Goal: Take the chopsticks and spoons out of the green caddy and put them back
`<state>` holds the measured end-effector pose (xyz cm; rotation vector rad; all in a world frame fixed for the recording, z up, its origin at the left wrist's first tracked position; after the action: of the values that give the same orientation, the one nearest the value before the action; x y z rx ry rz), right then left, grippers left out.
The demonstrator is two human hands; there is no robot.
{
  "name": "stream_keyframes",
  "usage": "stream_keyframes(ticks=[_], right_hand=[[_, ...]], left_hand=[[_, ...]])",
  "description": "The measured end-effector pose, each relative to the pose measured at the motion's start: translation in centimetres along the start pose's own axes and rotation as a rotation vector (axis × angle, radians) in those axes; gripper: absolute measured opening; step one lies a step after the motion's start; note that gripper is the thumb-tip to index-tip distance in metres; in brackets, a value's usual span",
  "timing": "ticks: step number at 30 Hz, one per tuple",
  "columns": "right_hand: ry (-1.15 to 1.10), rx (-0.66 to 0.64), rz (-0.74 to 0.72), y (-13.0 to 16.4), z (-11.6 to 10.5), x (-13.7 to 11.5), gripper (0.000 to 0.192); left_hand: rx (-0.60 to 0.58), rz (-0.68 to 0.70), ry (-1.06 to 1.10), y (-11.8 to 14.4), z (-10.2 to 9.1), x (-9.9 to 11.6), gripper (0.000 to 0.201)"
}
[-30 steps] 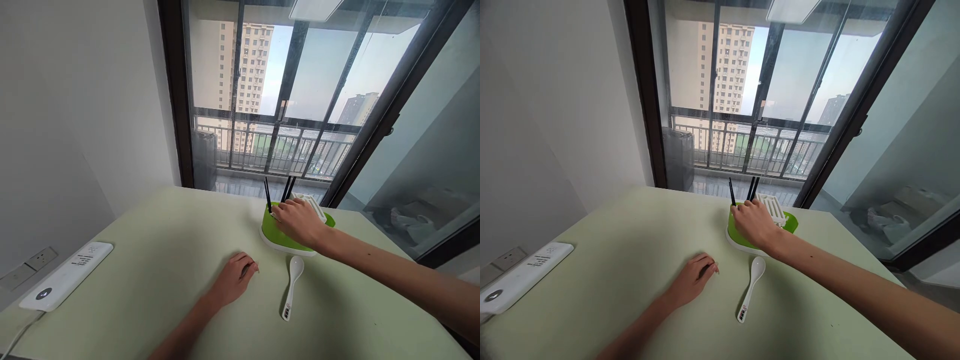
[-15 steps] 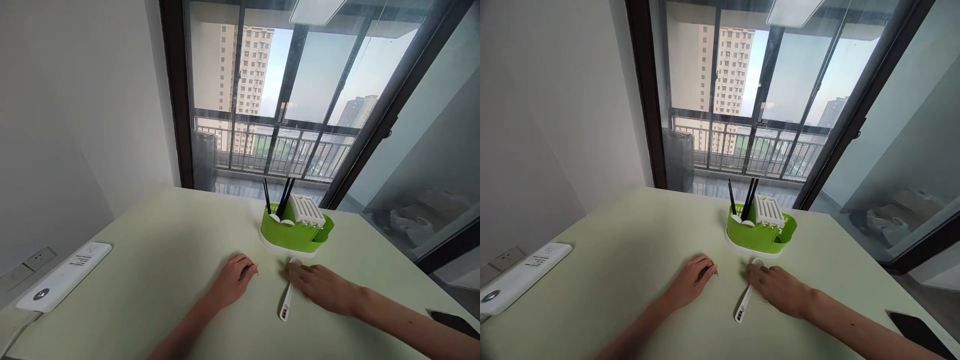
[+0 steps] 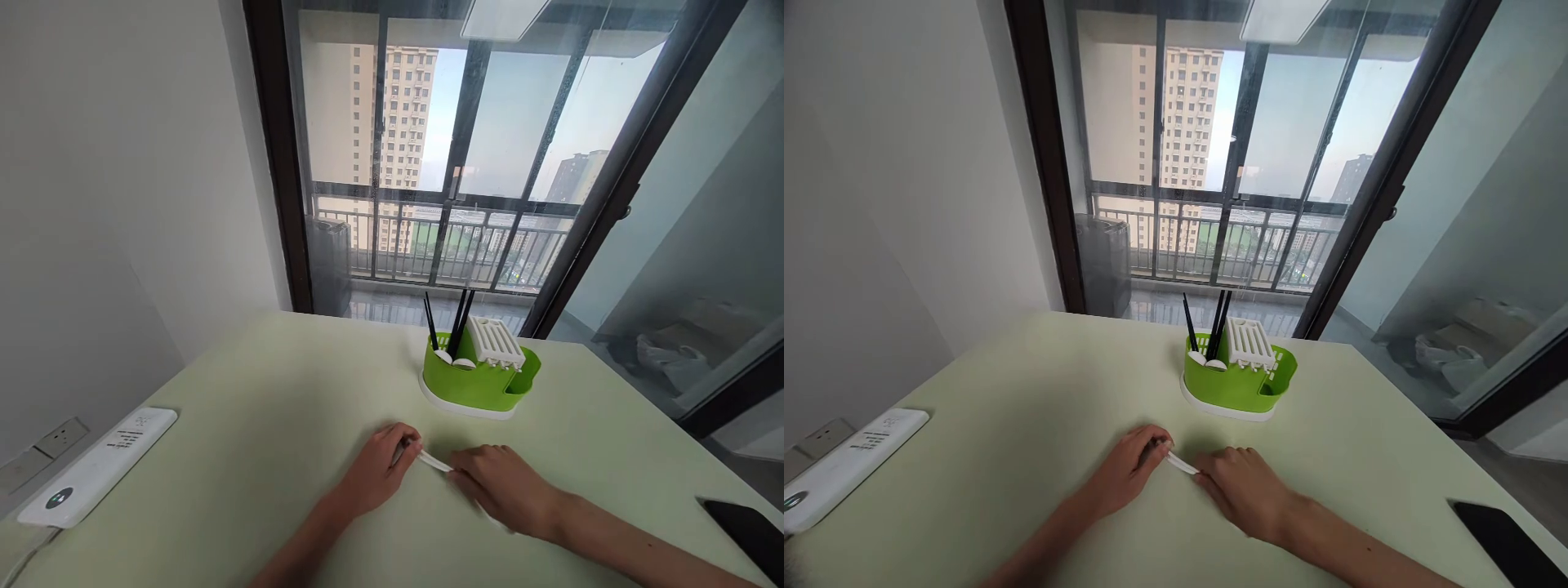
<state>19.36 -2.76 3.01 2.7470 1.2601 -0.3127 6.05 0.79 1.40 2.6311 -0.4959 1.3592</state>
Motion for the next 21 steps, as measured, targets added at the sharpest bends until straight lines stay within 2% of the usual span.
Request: stream_keyframes(ticks=[5,9,12,14,18,21], right_hand=[[-0.518,0.047,0.130,-1.0,0.2,0.1,0.031],[-0.806,0.081,0.202,-0.1,-0.2,1.1,0.029],[-0.870,0.160,0.197,0.8,-1.9,1.8,0.039],[-0.852,0.252,0.184,1.2,-3.6,2.0,0.045],[-0.761,0.408,0.186,1.9,-6.3,1.6,0.046],[-0.757,0.427,0.154,1.9,-7.3,0.6,0.047]], left_hand=[[-0.084,-0.041,0.009,0.1,0.6,-0.4,0.035],[-0.061,-0.114,0.097,-0.5,0.0,-1.0,0.041],[-0.020,-0.169,0.179,-0.9,-0.8,-1.4,0.042],[-0.032,-0.192,0.242,-1.0,-0.9,-1.8,0.045],[-0.167,-0.190,0.373,-1.2,0.2,-2.3,0.049],[-0.253,-0.158,0.444,-1.1,0.8,-2.2,0.052]])
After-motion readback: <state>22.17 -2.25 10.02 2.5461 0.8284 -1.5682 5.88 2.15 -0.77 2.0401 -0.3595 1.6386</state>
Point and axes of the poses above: each hand's wrist, its own y-axis away from the middle knuckle, its own z-axis out of the palm, x = y × z, the point moved 10 cm from there along -y, towards the middle knuckle, and after that the axes turned 15 degrees about -z, right-handed, at the moved point
